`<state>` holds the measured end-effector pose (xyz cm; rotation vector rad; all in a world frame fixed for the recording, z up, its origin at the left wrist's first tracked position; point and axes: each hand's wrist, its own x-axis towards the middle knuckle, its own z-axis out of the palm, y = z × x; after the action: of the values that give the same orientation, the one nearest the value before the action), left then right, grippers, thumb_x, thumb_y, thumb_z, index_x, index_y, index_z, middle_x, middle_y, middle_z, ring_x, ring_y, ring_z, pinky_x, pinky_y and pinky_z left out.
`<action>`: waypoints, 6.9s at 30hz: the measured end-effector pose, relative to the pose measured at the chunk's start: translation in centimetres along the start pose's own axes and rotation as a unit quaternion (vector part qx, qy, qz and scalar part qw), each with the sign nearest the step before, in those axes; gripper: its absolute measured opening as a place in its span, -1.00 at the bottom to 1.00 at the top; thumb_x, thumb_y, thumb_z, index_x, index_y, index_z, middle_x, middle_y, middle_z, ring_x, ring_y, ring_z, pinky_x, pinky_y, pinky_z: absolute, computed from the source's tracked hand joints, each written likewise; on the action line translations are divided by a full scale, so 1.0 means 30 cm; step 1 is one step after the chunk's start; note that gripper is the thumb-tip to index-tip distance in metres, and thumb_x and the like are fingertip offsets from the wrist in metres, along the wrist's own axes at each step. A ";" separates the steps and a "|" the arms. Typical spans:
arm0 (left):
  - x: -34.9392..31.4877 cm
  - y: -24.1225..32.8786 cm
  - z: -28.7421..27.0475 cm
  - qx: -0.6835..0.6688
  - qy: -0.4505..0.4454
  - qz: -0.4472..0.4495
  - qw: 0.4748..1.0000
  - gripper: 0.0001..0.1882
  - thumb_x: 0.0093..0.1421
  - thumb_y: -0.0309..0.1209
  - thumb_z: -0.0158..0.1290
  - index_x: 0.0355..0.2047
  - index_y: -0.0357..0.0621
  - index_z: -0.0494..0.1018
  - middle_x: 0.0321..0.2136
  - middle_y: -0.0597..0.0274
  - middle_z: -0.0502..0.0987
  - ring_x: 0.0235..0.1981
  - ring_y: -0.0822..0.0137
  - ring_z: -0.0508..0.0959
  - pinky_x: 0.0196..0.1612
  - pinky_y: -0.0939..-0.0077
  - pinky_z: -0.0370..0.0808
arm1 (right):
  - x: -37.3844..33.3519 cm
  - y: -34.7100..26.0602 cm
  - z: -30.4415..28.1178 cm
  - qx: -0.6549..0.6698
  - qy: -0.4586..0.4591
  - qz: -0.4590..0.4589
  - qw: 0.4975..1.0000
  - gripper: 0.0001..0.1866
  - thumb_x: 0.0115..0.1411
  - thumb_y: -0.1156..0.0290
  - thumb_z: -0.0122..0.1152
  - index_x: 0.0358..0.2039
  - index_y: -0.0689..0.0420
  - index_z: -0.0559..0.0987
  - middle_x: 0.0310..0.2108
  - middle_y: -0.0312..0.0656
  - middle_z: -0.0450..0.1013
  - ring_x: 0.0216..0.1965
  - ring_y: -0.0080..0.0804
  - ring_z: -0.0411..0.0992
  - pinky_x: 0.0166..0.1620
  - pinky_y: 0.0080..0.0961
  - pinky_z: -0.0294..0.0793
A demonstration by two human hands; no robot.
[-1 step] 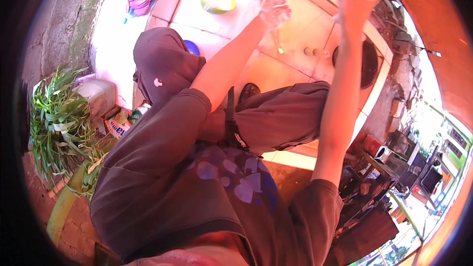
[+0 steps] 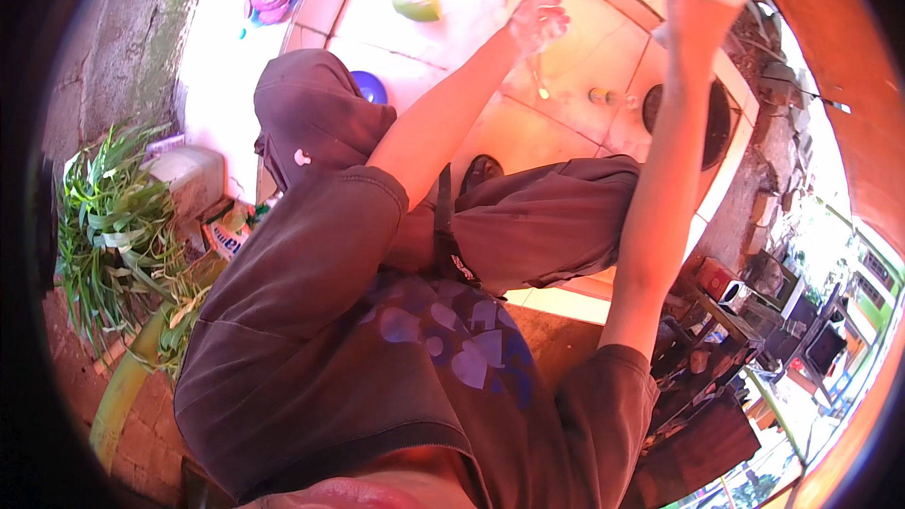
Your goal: The person sits on a tiled floor and washes a green bowl and a purple bowl using a yellow sponge and running water from a tap. They scrub the bowls, rinse them, and place them aside.
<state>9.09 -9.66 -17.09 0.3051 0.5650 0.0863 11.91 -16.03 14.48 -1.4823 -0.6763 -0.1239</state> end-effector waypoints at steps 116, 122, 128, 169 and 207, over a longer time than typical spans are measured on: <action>-0.150 -0.435 -1.129 0.582 0.271 0.301 0.706 -0.30 0.34 -0.32 0.07 0.41 -0.25 0.09 0.28 0.06 0.35 0.23 0.22 0.40 0.35 0.20 0.21 | -1.175 1.059 -0.072 -0.106 0.000 0.317 0.942 -0.66 0.16 0.57 0.10 -0.02 0.21 0.54 -0.34 -0.28 0.48 -0.35 -0.58 0.44 -0.36 -0.60 0.44; -0.046 -0.391 -1.274 0.540 0.245 0.279 0.756 -0.41 0.41 -0.17 -0.08 0.38 -0.11 0.18 0.30 0.11 0.29 0.22 0.28 0.37 0.30 0.33 0.31 | -1.169 1.016 -0.106 0.044 0.024 0.475 0.879 -0.61 0.16 0.58 0.07 0.03 0.21 0.53 -0.32 -0.27 0.49 -0.33 -0.55 0.45 -0.33 -0.59 0.49; -0.135 -0.387 -1.118 0.522 0.260 0.293 0.757 -0.39 0.35 -0.24 0.02 0.34 -0.22 0.22 0.25 0.11 0.34 0.20 0.26 0.39 0.25 0.44 0.34 | -1.172 0.964 -0.122 0.113 0.029 0.511 0.852 -0.59 0.15 0.60 0.06 0.05 0.21 0.53 -0.32 -0.27 0.50 -0.34 -0.54 0.45 -0.31 -0.58 0.50; -0.239 -0.062 -0.669 0.173 0.188 0.121 0.959 -0.36 0.34 0.01 0.00 0.27 -0.16 0.32 0.10 0.08 0.52 0.10 0.16 0.53 0.16 0.12 0.47 | -1.049 0.990 -0.071 0.102 -0.071 0.678 0.725 -0.49 0.42 -0.06 -0.02 0.16 0.05 0.47 -0.14 -0.19 0.49 -0.24 -0.38 0.54 -0.43 -0.39 0.53; -0.339 0.396 0.178 0.214 -0.135 0.286 0.924 -0.57 0.38 -0.20 -0.01 0.10 -0.25 0.50 -0.09 0.11 0.63 -0.11 0.24 0.64 -0.03 0.39 0.61 | -0.169 0.171 0.027 -0.336 -0.412 -0.110 0.840 -0.61 0.20 0.30 0.21 -0.01 0.26 0.53 -0.18 0.13 0.52 -0.15 0.04 0.48 -0.05 -0.17 0.49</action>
<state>3.44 -1.42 -3.93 0.8915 0.1983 0.4818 9.94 -16.29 7.49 -2.1401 -1.6298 0.1365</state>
